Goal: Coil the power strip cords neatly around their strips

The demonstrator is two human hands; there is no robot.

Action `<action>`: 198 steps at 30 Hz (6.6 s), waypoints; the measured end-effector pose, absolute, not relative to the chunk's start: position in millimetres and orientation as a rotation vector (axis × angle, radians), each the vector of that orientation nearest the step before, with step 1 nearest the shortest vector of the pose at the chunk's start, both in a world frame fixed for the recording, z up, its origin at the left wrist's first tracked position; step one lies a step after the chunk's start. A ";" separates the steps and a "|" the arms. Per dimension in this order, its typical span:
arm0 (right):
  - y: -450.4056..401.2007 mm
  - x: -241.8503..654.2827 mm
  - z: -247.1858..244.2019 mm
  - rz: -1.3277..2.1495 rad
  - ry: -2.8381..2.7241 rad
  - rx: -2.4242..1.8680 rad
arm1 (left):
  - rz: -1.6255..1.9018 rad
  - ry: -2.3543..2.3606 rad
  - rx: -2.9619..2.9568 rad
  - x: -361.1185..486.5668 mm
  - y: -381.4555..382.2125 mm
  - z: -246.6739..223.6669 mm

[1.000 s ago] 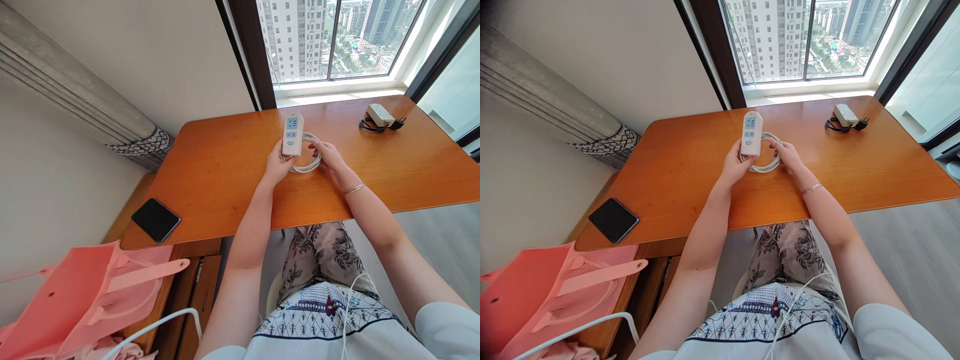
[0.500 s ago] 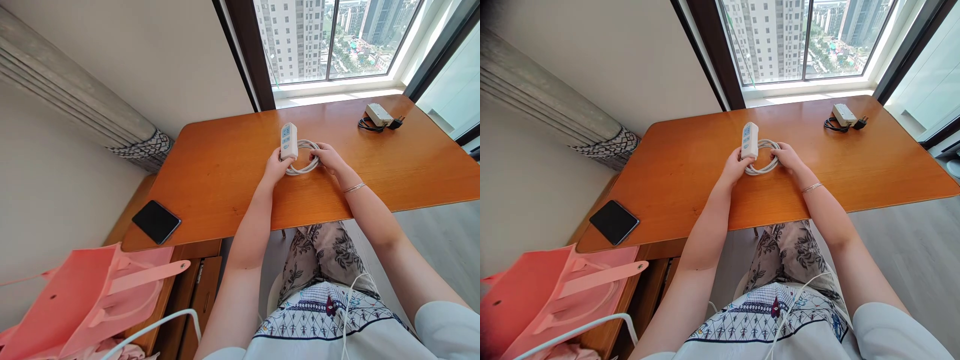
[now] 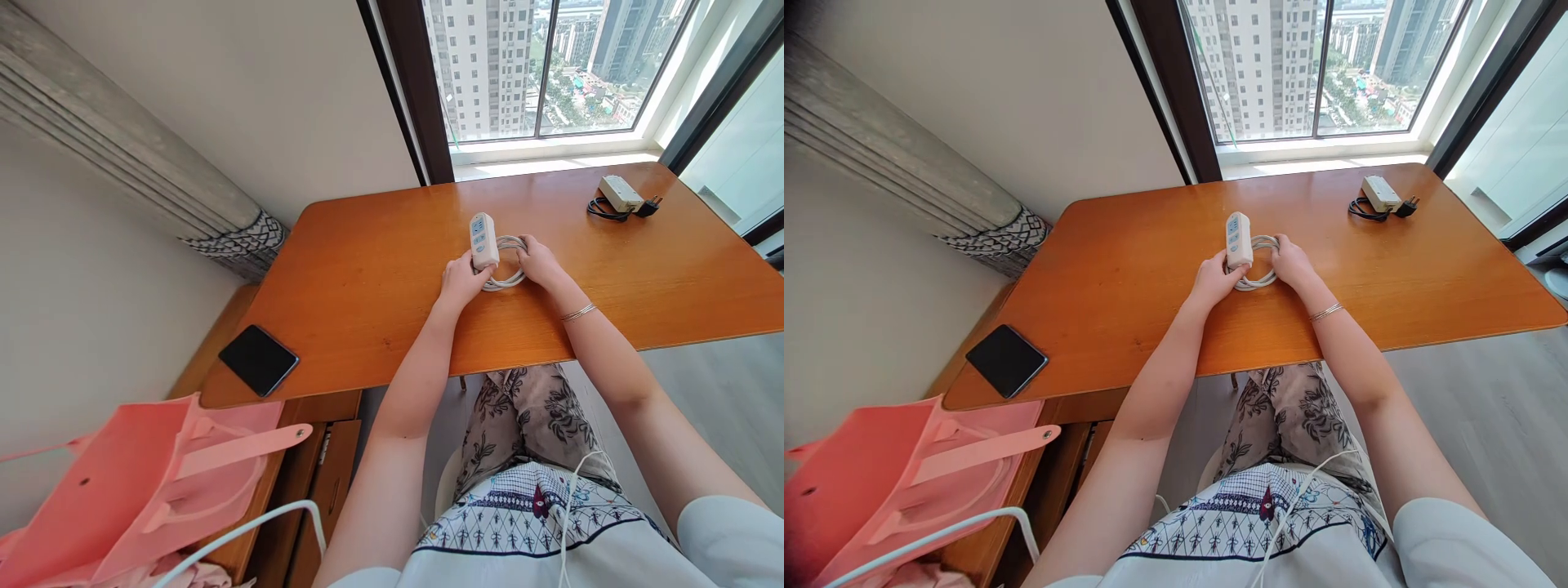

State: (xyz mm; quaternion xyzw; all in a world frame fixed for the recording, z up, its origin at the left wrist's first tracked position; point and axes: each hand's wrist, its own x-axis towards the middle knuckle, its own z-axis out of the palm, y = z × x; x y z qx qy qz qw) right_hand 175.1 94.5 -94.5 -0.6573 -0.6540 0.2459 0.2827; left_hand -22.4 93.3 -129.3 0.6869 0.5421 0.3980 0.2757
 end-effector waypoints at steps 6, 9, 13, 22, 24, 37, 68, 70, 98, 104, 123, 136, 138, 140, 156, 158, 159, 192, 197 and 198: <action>91.6 179.3 -94.2 0.678 -1.767 -1.803 | 1.058 1.497 1.810 -23.1 98.2 -135.2; 90.0 186.9 -93.7 0.645 -1.802 -1.819 | 1.012 1.448 1.911 -19.2 97.3 -136.1; 85.2 201.2 -94.2 0.563 -1.855 -1.864 | 0.918 1.386 2.058 -12.4 93.7 -135.0; 55.7 196.7 -82.5 0.169 -2.161 -1.655 | 0.903 1.396 2.058 -11.1 93.3 -136.7; 47.8 191.0 -81.1 0.118 -2.293 -1.546 | 0.922 1.392 2.054 -11.3 94.2 -137.7; 32.6 180.5 -98.0 -0.267 -2.642 -1.518 | 0.832 1.442 2.014 -10.6 86.5 -121.2; -34.1 443.1 -103.0 -0.539 -2.239 -2.274 | 0.405 1.532 2.274 -6.9 68.8 -99.0; -35.7 446.1 -104.4 -0.544 -2.188 -2.317 | 0.391 1.531 2.283 -6.7 67.5 -97.2; 20.8 235.4 -91.4 0.089 -2.428 -1.071 | 0.549 1.460 2.275 -11.7 74.9 -106.5; 76.4 188.5 -98.6 0.234 -2.445 -1.143 | 0.636 1.406 2.270 -16.0 82.0 -112.5; 78.5 190.0 -122.6 0.381 -2.464 -1.179 | 0.501 1.462 2.325 -12.1 74.4 -109.5; 78.8 192.0 -121.3 0.405 -2.444 -1.152 | 0.455 1.457 2.337 -11.7 72.2 -106.2; 79.0 192.2 -121.3 0.415 -2.442 -1.155 | 0.448 1.457 2.343 -11.6 71.9 -105.9; 79.1 192.3 -120.9 0.426 -2.447 -1.154 | 0.443 1.457 2.348 -11.6 71.7 -105.8; 82.3 194.0 -125.7 0.456 -2.434 -1.104 | 0.389 1.463 2.376 -11.0 69.3 -102.9; 81.7 193.5 -124.6 0.451 -2.438 -1.108 | 0.390 1.463 2.382 -11.0 70.0 -104.1; 81.4 193.4 -124.2 0.447 -2.440 -1.110 | 0.391 1.463 2.384 -11.0 70.3 -104.6; 79.6 194.1 -123.0 0.459 -2.443 -1.125 | 0.432 1.452 2.353 -11.9 72.7 -106.4; 80.4 194.7 -125.2 0.447 -2.438 -1.124 | 0.531 1.415 2.313 -15.4 82.7 -116.2; 80.8 194.5 -126.0 0.441 -2.437 -1.129 | 0.547 1.409 2.309 -15.9 84.7 -118.5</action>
